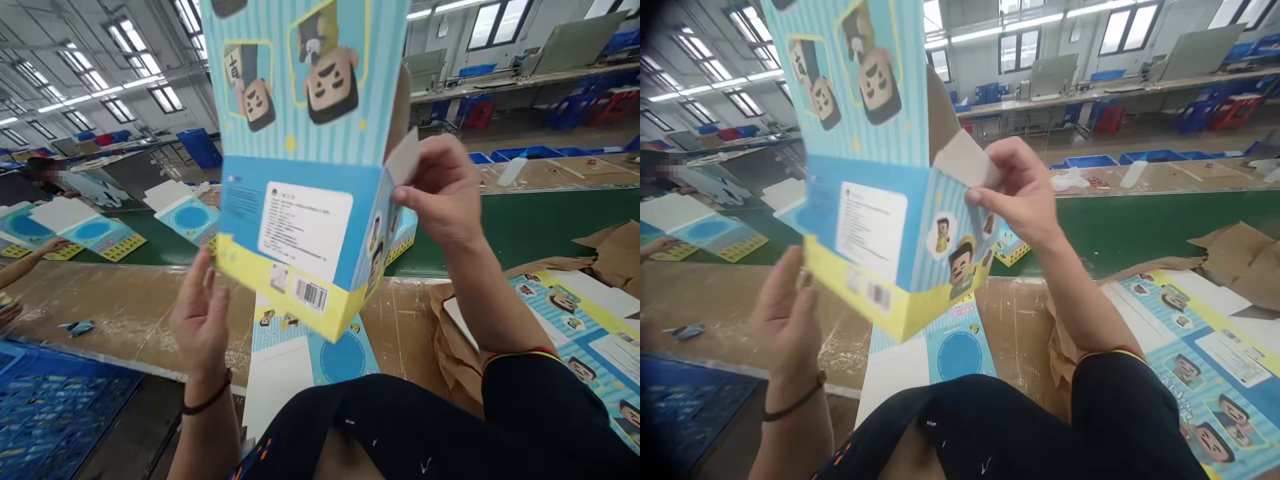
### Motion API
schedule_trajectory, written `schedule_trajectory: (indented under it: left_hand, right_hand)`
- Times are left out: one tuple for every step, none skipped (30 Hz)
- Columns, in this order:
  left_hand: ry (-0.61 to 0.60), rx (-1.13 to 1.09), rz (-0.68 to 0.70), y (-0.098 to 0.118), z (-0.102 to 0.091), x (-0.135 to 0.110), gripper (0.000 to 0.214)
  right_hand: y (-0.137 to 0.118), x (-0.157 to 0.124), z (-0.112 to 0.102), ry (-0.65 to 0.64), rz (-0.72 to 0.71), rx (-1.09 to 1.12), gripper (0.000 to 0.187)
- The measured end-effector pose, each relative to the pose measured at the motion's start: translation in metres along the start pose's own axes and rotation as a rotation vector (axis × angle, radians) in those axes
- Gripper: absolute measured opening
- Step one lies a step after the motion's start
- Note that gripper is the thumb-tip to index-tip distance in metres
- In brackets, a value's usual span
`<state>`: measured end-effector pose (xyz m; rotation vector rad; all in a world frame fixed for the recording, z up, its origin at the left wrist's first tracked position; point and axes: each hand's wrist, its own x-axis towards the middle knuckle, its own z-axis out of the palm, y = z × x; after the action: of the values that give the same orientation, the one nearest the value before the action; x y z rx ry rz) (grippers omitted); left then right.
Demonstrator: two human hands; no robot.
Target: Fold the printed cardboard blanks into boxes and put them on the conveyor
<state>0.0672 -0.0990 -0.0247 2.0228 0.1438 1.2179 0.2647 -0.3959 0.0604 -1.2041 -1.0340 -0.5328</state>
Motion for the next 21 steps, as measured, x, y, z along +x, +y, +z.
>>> schedule_trajectory:
  left_hand:
    - [-0.034,0.008,-0.036,-0.011,0.005,-0.005,0.056]
    - [-0.072,0.020,-0.086,-0.023,0.011,-0.011,0.054]
    - [-0.111,0.042,-0.140,-0.037,0.016,-0.017,0.054]
    - [-0.146,0.079,-0.192,-0.052,0.022,-0.023,0.053]
    - [-0.181,0.127,-0.238,-0.068,0.027,-0.031,0.053]
    - [-0.218,0.185,-0.277,-0.085,0.033,-0.040,0.052]
    - [-0.256,0.248,-0.311,-0.102,0.037,-0.050,0.050]
    - [-0.296,0.309,-0.342,-0.119,0.041,-0.062,0.048]
    - [-0.346,0.365,-0.371,-0.136,0.044,-0.074,0.047]
    - [-0.389,0.416,-0.396,-0.151,0.044,-0.088,0.046]
    - [-0.420,0.476,-0.413,-0.165,0.043,-0.102,0.044]
    - [-0.430,0.553,-0.424,-0.177,0.040,-0.117,0.043]
    - [-0.429,0.638,-0.437,-0.187,0.036,-0.131,0.044]
    - [-0.426,0.724,-0.459,-0.196,0.031,-0.145,0.046]
    - [-0.420,0.801,-0.488,-0.202,0.025,-0.159,0.048]
    - [-0.415,0.868,-0.513,-0.207,0.020,-0.172,0.051]
    - [-0.415,0.920,-0.539,-0.210,0.015,-0.184,0.055]
    - [-0.420,0.953,-0.569,-0.211,0.012,-0.195,0.058]
    - [-0.426,0.974,-0.603,-0.211,0.010,-0.206,0.060]
    - [-0.429,0.983,-0.640,-0.209,0.009,-0.215,0.060]
    - [-0.429,0.985,-0.674,-0.206,0.010,-0.223,0.059]
  right_hand:
    - [-0.007,0.001,-0.013,0.016,-0.118,-0.127,0.035]
    - [-0.013,0.001,-0.025,0.022,-0.222,-0.273,0.026]
    - [-0.016,0.000,-0.037,0.024,-0.306,-0.431,0.018]
    - [-0.016,-0.002,-0.050,0.032,-0.372,-0.592,0.012]
    - [-0.013,-0.003,-0.062,0.051,-0.421,-0.746,0.009]
    - [-0.007,-0.005,-0.076,0.084,-0.457,-0.882,0.007]
    - [0.002,-0.007,-0.090,0.125,-0.480,-0.995,0.006]
    - [0.014,-0.008,-0.106,0.168,-0.478,-1.089,0.007]
    - [0.027,-0.010,-0.122,0.204,-0.441,-1.171,0.010]
    - [0.041,-0.011,-0.139,0.227,-0.358,-1.248,0.012]
    - [0.055,-0.013,-0.156,0.242,-0.236,-1.320,0.013]
    - [0.069,-0.015,-0.172,0.251,-0.100,-1.375,0.013]
    - [0.081,-0.018,-0.187,0.248,0.044,-1.415,0.012]
    - [0.093,-0.021,-0.199,0.235,0.181,-1.439,0.012]
    - [0.103,-0.026,-0.210,0.214,0.296,-1.448,0.012]
    - [0.112,-0.033,-0.217,0.189,0.388,-1.451,0.013]
    - [0.120,-0.041,-0.221,0.164,0.460,-1.454,0.014]
    - [0.129,-0.052,-0.223,0.141,0.513,-1.458,0.016]
    - [0.137,-0.065,-0.223,0.120,0.554,-1.464,0.016]
    - [0.145,-0.080,-0.221,0.102,0.588,-1.471,0.016]
    - [0.153,-0.096,-0.218,0.077,0.630,-1.477,0.016]
